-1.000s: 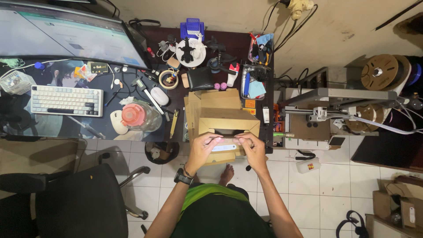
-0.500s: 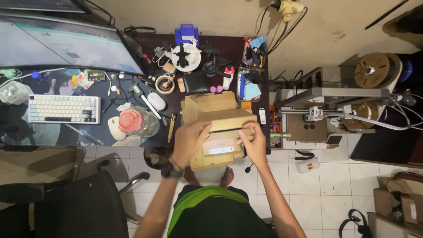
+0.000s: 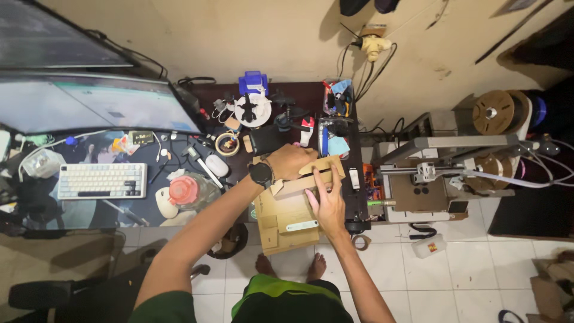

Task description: The person unfolds the flaps of a cardboard box on a desk and presses it flat by hand. They carry the flattened box to a corner near a storage bin, set it down, return to the desk, and continue unfolding and flattening another cardboard box.

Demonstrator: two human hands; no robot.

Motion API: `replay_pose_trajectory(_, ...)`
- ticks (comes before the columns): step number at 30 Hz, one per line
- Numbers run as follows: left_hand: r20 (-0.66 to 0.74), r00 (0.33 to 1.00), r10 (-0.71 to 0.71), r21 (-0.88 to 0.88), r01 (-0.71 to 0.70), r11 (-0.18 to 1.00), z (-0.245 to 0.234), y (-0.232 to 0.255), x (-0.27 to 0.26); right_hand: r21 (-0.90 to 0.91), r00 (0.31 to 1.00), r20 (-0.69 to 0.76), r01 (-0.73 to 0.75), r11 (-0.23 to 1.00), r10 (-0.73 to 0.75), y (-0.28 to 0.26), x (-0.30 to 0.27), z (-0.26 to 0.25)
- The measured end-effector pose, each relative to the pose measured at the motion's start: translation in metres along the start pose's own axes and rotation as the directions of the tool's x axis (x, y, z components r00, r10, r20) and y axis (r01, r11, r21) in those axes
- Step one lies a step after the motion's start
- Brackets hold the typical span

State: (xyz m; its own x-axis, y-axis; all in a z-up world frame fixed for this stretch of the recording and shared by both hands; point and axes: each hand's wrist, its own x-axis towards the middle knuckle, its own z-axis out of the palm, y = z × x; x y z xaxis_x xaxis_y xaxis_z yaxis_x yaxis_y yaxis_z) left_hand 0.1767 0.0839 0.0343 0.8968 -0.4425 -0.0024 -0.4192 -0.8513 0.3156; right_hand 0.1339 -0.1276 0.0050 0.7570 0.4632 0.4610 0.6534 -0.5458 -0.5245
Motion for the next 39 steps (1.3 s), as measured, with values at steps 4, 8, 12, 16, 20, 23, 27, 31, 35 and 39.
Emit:
replay_pose_trajectory(4,-0.016,1.000,-0.008,-0.068,0.006,0.998,0.013,-0.008,-0.006,-0.060,0.991,0.001,0.131,0.990,-0.131,0.011,-0.001,-0.001)
replay_pose_trajectory(8,-0.052,0.998,-0.040,-0.161,0.032,0.986,0.022,-0.012,-0.009,-0.155,0.972,0.085,0.229,0.961,-0.218,0.019,0.006,-0.002)
replay_pose_trajectory(12,-0.010,0.997,-0.072,-0.233,0.068,0.970,0.026,-0.017,-0.012,-0.135,0.937,0.070,0.350,0.927,-0.344,0.027,0.013,-0.003)
replay_pose_trajectory(16,-0.006,0.994,-0.112,-0.276,0.106,0.955,0.029,-0.015,-0.012,-0.022,0.932,0.076,0.357,0.934,-0.355,0.038,0.014,-0.004)
replay_pose_trajectory(20,-0.053,0.994,-0.097,-0.284,0.078,0.956,0.030,-0.009,-0.011,-0.030,0.926,0.069,0.374,0.927,-0.371,0.047,0.011,-0.001)
replay_pose_trajectory(23,-0.032,0.996,-0.089,-0.277,0.077,0.958,0.027,-0.007,-0.011,0.013,0.932,0.037,0.361,0.932,-0.361,0.050,0.011,0.003)
replay_pose_trajectory(27,-0.036,0.987,-0.159,-0.187,0.150,0.971,0.026,-0.004,-0.009,0.303,0.993,-0.047,0.119,0.946,-0.110,0.046,0.008,0.005)
replay_pose_trajectory(31,-0.002,0.989,-0.150,-0.138,0.149,0.979,0.029,-0.004,-0.009,0.119,0.991,-0.078,0.121,0.985,-0.113,0.041,0.005,0.004)
replay_pose_trajectory(35,-0.004,0.990,-0.143,-0.157,0.140,0.978,0.034,-0.006,-0.016,0.157,0.993,-0.050,0.116,0.981,-0.110,0.041,0.005,0.002)
replay_pose_trajectory(39,-0.132,0.988,-0.074,-0.189,0.049,0.981,0.038,-0.004,-0.018,0.183,0.984,-0.056,0.176,0.967,-0.169,0.048,0.006,-0.001)
